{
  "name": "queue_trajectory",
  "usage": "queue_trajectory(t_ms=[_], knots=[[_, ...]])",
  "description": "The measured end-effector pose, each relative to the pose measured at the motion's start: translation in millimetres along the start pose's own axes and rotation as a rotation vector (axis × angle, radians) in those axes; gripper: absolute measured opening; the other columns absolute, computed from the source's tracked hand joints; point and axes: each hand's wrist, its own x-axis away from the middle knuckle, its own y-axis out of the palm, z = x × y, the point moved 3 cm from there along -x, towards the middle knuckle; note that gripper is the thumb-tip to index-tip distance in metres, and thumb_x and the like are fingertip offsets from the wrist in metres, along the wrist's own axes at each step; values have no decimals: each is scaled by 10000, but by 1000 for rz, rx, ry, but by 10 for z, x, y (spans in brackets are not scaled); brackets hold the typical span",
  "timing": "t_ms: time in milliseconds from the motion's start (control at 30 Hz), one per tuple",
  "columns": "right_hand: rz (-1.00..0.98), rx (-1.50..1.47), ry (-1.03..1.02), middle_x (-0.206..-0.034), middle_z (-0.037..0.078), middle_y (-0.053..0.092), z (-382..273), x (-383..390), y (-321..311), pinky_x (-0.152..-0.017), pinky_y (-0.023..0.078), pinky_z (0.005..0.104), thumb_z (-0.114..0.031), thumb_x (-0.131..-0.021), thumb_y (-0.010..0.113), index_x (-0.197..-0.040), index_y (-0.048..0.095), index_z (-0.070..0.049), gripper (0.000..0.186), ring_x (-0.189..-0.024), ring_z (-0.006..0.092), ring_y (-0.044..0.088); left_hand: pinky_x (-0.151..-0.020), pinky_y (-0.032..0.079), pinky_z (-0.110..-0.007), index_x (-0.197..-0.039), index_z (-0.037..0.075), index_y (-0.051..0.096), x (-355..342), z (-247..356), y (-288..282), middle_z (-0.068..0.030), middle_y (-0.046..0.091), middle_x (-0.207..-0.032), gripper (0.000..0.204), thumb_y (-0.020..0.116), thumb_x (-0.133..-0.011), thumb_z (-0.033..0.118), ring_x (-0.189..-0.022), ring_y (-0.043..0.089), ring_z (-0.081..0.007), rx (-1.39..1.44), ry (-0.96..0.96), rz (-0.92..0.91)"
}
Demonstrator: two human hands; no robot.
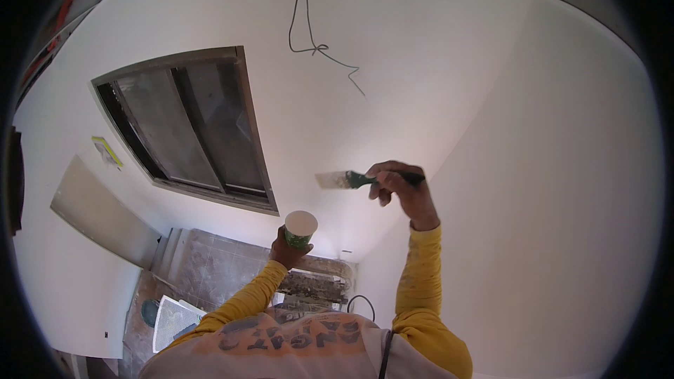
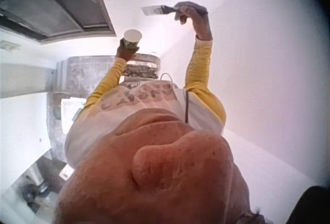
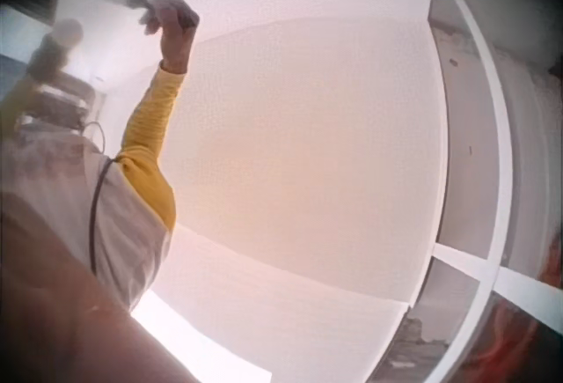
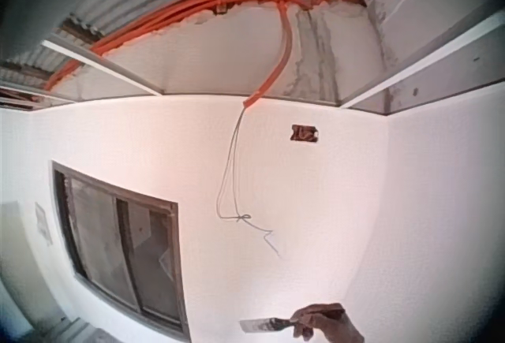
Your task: The person paints the ceiling white using a small brush and a container of paint while standing on a ladder. They repeatedly dip the brush into the paint and apply it to the ceiling surface, then descend the ladder and use a putty knife to scrape the ceiling near the window.
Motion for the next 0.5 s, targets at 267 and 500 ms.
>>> queue_trajectory(t_ms=[267, 500], knots=[[156, -42, 218, -716, 78, 677, 592, 624, 559, -559, 475, 226, -139, -976, 578, -947, 637, -15, 141, -582, 89, 582, -898, 567, -433, -1326, 99, 399, 29, -121, 13, -167, 655, -1196, 829, 870, -658, 242, -1102, 662, -339, 119, 213, 47], [-33, 338, 68, -756, 67, 708, 678, 632, 1081, -661, 531, 278, -224, -957, 654, -942, 710, -11, 221, -666, 143, 653, -903, 571, -448, -1313, 127, 364, 65, -229, -7, -172, 645, -1188, 920, 928, -613, 321, -1084, 662, -372, 106, 241, 46]])
